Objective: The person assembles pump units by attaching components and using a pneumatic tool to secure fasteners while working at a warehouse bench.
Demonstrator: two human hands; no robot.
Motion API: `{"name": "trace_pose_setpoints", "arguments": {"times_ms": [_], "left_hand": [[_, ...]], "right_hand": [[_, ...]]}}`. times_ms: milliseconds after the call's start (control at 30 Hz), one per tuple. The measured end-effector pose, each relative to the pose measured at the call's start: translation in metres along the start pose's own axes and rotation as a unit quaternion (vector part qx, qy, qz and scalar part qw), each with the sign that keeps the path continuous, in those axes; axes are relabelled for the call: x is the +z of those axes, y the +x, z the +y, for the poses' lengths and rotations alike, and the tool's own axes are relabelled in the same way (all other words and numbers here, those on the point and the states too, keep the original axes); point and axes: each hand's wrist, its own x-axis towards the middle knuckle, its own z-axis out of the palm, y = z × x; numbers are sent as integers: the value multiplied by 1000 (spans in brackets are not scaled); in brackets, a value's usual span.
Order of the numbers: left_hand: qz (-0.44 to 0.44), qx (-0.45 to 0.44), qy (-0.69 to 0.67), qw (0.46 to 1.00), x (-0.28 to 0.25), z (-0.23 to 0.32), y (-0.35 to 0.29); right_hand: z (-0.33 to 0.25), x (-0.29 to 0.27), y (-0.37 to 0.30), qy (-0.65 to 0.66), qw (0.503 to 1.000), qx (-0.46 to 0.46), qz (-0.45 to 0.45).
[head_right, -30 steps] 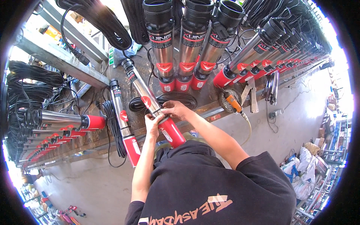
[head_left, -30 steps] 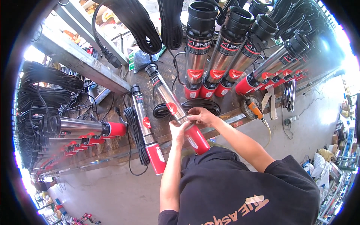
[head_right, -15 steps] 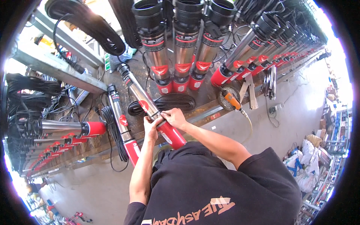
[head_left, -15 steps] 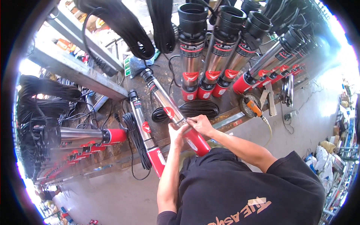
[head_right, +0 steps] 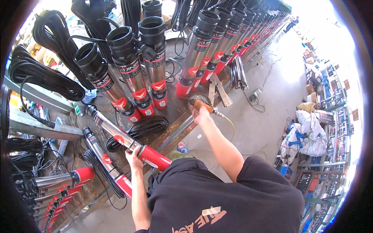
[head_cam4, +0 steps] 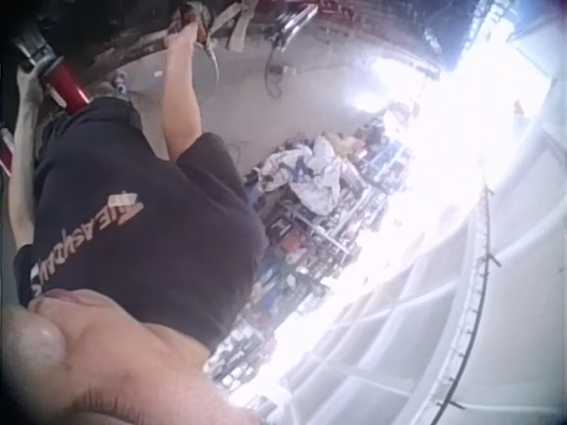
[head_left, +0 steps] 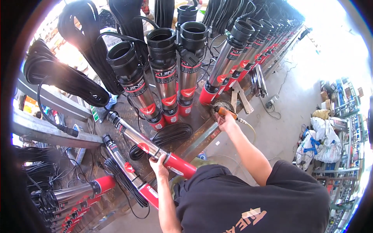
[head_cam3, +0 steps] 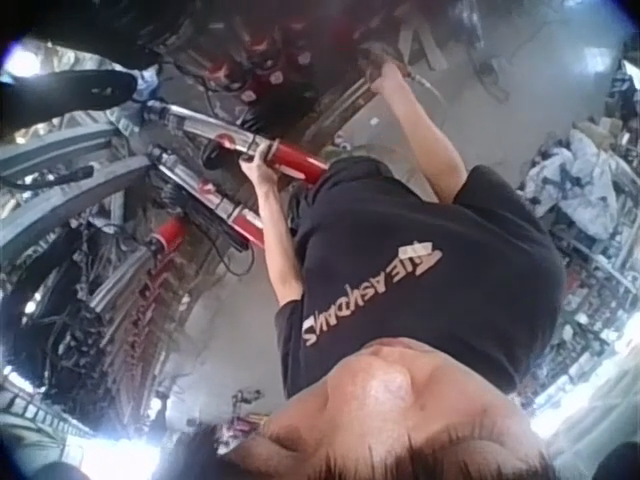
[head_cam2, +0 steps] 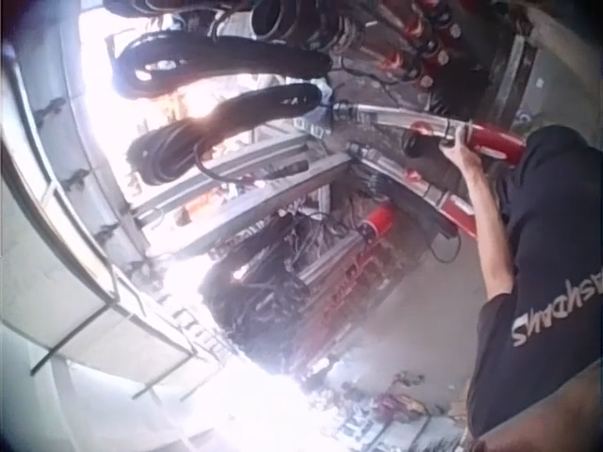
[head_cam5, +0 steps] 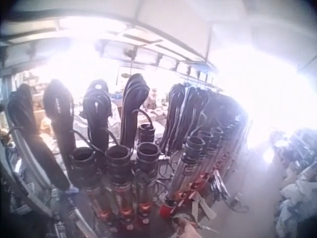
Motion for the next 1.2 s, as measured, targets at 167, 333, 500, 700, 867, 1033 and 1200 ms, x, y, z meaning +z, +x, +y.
{"name": "trace_pose_setpoints", "arguments": {"times_ms": [167, 333, 500, 700, 867, 1033, 1200], "left_hand": [[5, 14, 7, 1000, -9, -3, 3], [-5, -27, 20, 999, -8, -3, 4], [11, 10, 3, 1000, -4, 5, -2], [0, -6, 18, 1000, -2, 4, 0], [6, -5, 22, 1000, -5, 2, 0], [-15, -3, 9, 1000, 7, 13, -3], [1, -37, 17, 999, 2, 12, -2]], "right_hand": [[-12, 25, -15, 129, 983, 87, 99], [2, 40, 2, 92, 965, -49, 240], [-5, 20, -40, 132, 990, 20, 49], [-3, -35, -37, 250, 918, 92, -292], [0, -43, -61, 243, 904, 45, -348], [63, -4, -168, 159, 936, -189, -250], [134, 32, -221, 10, 840, -372, -396]]}}
